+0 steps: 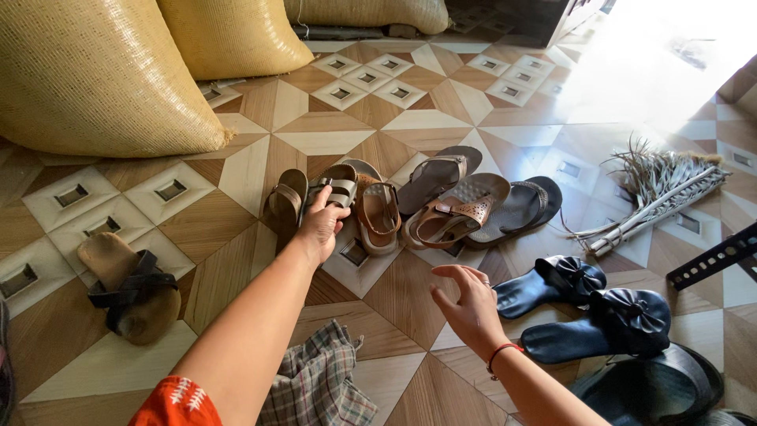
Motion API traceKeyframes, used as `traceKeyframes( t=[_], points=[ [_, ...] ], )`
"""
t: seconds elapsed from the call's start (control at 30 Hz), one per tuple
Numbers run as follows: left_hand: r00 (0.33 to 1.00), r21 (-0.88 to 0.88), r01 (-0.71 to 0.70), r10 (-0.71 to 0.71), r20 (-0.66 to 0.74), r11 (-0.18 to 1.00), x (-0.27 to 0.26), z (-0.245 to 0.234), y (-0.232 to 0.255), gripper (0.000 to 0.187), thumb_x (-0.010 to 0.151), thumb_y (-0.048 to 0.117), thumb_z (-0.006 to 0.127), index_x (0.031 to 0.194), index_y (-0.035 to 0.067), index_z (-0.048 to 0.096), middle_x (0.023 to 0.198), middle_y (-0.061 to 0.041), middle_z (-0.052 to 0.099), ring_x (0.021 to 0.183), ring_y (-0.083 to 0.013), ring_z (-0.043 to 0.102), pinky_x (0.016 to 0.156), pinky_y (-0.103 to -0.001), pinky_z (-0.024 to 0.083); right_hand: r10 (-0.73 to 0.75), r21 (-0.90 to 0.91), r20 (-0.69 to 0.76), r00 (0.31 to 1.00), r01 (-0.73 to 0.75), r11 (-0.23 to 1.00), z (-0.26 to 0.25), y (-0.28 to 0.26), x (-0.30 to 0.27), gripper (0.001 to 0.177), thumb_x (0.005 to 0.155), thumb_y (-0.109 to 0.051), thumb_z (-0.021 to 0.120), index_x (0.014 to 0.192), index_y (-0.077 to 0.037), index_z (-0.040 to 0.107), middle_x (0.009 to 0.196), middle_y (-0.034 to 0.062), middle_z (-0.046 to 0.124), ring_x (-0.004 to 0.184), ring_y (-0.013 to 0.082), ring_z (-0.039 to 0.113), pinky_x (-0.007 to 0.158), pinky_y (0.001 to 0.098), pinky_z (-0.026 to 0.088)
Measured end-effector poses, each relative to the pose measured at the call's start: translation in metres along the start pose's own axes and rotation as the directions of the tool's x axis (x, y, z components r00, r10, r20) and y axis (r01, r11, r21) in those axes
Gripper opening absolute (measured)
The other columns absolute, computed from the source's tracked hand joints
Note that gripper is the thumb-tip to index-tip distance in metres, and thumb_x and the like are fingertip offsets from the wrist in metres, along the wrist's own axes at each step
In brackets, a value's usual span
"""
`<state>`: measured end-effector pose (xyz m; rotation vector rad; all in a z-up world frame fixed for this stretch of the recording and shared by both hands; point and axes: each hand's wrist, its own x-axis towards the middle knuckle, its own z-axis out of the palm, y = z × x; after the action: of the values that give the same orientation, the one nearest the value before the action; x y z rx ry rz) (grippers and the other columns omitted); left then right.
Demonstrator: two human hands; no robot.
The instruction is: The person wipes several pairs of sandals and slippers with a cloth, then places them on a metal shelf. The person handles each shoe individually, wiping the straps and soles before arranging them on the shelf.
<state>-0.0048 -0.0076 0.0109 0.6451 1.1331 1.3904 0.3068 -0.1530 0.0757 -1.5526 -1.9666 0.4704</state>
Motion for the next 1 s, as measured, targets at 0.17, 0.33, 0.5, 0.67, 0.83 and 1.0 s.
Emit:
traceKeyframes(
  t=[0.17, 0.33, 0.5, 0.67, 0.83, 1.0],
  points=[
    [0.994, -0.097, -0.086, 0.092, 0.055, 0.992, -0.015, 0.016, 0.026, 0.087, 0.080, 0.004, 0.069, 0.159, 0.025, 0.040, 0.123, -0.002, 0.061, 0.100, -0.0094, 0.052, 0.080, -0.024, 0.041, -0.050, -0.031, -0.044, 0.998, 0.048, 0.998, -0.005, -0.005, -0.001, 0.034, 0.084, -0.035, 0.072, 0.114, -0.019, 0.073, 0.122, 0.0037, 0.071, 0.128, 0.0255, 0.053, 0.100, 0.0411, 0.044],
    [0.993, -0.203, -0.085, 0.100, 0.064, 0.976, -0.038, 0.026, 0.040, 0.080, 0.081, 0.004, 0.066, 0.155, 0.024, 0.043, 0.125, 0.000, 0.061, 0.102, -0.0091, 0.054, 0.084, -0.025, 0.043, -0.074, -0.058, -0.026, 0.997, 0.072, 0.996, -0.017, -0.001, -0.007, 0.035, 0.085, -0.035, 0.072, 0.116, -0.019, 0.073, 0.126, 0.0064, 0.068, 0.131, 0.0274, 0.049, 0.099, 0.0424, 0.042],
    [0.986, -0.308, -0.108, 0.141, 0.086, 0.945, -0.053, 0.029, 0.046, 0.068, 0.084, 0.006, 0.069, 0.150, 0.008, 0.051, 0.128, -0.001, 0.062, 0.105, -0.0075, 0.054, 0.089, -0.024, 0.041, -0.063, -0.077, -0.043, 0.997, 0.060, 0.995, -0.031, -0.004, -0.009, 0.036, 0.083, -0.036, 0.073, 0.116, -0.020, 0.073, 0.124, 0.0040, 0.070, 0.129, 0.0253, 0.052, 0.100, 0.0420, 0.043],
    [0.983, -0.328, -0.129, 0.164, 0.082, 0.936, -0.079, 0.049, 0.043, 0.063, 0.086, 0.008, 0.069, 0.147, 0.004, 0.054, 0.128, -0.002, 0.063, 0.105, -0.0074, 0.053, 0.090, -0.022, 0.039, -0.054, -0.067, -0.041, 0.998, 0.051, 0.996, -0.040, -0.012, -0.012, 0.038, 0.082, -0.037, 0.074, 0.116, -0.021, 0.072, 0.127, 0.0037, 0.068, 0.127, 0.0249, 0.052, 0.097, 0.0410, 0.044],
    [0.978, -0.290, -0.086, 0.136, 0.157, 0.953, -0.134, 0.081, 0.042, 0.072, 0.084, 0.011, 0.070, 0.151, 0.007, 0.047, 0.127, -0.002, 0.062, 0.104, -0.0074, 0.055, 0.090, -0.024, 0.041, -0.070, -0.076, -0.030, 0.997, 0.068, 0.995, -0.051, -0.016, -0.017, 0.040, 0.081, -0.036, 0.074, 0.118, -0.020, 0.071, 0.127, 0.0038, 0.069, 0.129, 0.0253, 0.051, 0.101, 0.0422, 0.041],
    [0.972, -0.241, -0.011, 0.067, 0.226, 0.971, -0.205, 0.119, 0.041, 0.086, 0.082, 0.012, 0.071, 0.159, 0.010, 0.033, 0.127, -0.003, 0.062, 0.106, -0.0117, 0.055, 0.093, -0.027, 0.044, -0.070, -0.119, -0.006, 0.998, 0.069, 0.991, -0.059, -0.013, -0.031, 0.041, 0.082, -0.039, 0.073, 0.118, -0.019, 0.070, 0.124, 0.0039, 0.070, 0.132, 0.0256, 0.050, 0.107, 0.0440, 0.036]
  ],
)
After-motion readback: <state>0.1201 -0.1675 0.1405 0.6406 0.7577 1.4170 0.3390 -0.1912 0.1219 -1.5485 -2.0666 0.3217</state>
